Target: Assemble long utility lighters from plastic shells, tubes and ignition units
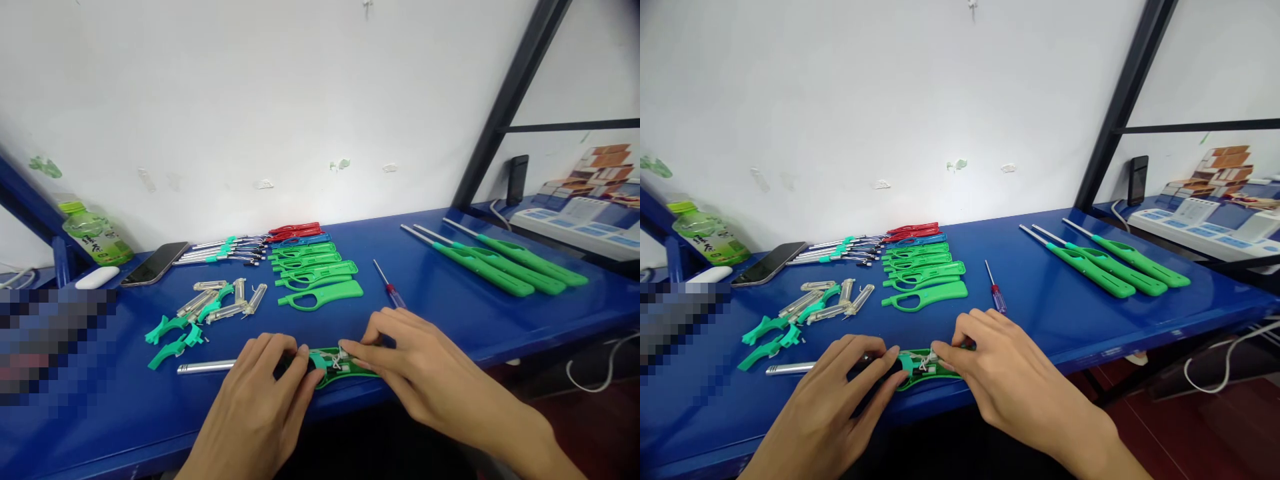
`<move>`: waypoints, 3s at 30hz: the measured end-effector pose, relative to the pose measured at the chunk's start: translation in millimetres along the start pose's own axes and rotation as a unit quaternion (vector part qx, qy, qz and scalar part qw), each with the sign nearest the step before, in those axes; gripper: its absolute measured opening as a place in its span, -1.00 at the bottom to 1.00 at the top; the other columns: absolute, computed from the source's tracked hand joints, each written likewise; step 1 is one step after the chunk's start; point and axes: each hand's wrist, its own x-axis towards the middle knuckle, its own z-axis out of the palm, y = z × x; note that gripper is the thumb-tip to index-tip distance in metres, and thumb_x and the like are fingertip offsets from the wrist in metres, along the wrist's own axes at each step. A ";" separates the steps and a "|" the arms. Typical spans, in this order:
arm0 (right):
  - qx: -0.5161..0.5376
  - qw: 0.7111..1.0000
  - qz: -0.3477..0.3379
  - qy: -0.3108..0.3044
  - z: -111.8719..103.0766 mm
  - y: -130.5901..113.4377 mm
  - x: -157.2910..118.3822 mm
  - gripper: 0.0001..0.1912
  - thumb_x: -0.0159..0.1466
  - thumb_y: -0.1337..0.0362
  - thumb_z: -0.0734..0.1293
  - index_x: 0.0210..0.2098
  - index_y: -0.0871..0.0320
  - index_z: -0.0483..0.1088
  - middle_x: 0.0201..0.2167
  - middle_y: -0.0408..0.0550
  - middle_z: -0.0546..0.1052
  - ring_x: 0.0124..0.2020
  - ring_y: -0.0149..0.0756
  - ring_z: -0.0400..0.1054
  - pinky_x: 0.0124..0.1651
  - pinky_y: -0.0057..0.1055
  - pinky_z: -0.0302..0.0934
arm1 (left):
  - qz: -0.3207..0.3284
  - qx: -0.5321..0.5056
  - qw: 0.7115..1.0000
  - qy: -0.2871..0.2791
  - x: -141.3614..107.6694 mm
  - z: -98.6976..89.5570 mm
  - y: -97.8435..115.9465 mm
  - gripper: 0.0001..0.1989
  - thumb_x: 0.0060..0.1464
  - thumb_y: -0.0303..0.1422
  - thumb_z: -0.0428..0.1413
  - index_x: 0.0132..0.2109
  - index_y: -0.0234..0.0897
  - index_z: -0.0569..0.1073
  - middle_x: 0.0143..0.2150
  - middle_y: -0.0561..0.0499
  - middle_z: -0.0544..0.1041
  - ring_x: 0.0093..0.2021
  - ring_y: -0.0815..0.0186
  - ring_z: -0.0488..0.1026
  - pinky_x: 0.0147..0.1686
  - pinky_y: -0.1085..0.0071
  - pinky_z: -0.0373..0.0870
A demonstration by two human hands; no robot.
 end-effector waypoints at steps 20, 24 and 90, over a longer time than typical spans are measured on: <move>0.024 1.000 0.017 0.008 6.5 4.4 -1.3 -0.60 0.57 0.32 0.18 0.29 -0.08 0.45 -0.11 -0.08 0.45 -0.10 -0.26 0.35 -0.02 -0.23 0.23 | 0.013 0.087 0.990 -0.113 -10.3 -4.3 5.4 -0.44 0.32 -0.25 0.17 0.42 0.08 0.34 0.01 -0.15 0.46 -0.07 0.02 0.47 -0.12 0.08 0.57; 0.027 0.999 0.017 0.005 8.2 6.9 -1.5 -0.60 0.57 0.32 0.18 0.29 -0.09 0.45 -0.10 -0.08 0.45 -0.09 -0.26 0.35 -0.02 -0.22 0.21 | 0.017 0.095 0.989 -0.112 -9.9 -1.5 4.3 -0.45 0.32 -0.26 0.16 0.40 0.11 0.35 0.05 -0.17 0.44 -0.05 -0.01 0.46 -0.10 0.02 0.58; 0.085 0.985 -0.015 0.150 18.0 24.7 7.6 -0.93 0.46 0.29 0.40 -0.07 0.03 0.52 -0.15 -0.23 0.65 -0.16 -0.36 0.49 0.00 -0.31 0.23 | -0.105 -0.047 0.991 -0.062 -8.1 3.7 5.1 -0.49 0.24 -0.19 0.27 0.24 -0.23 0.38 0.13 -0.19 0.52 0.11 -0.07 0.51 0.03 -0.05 0.61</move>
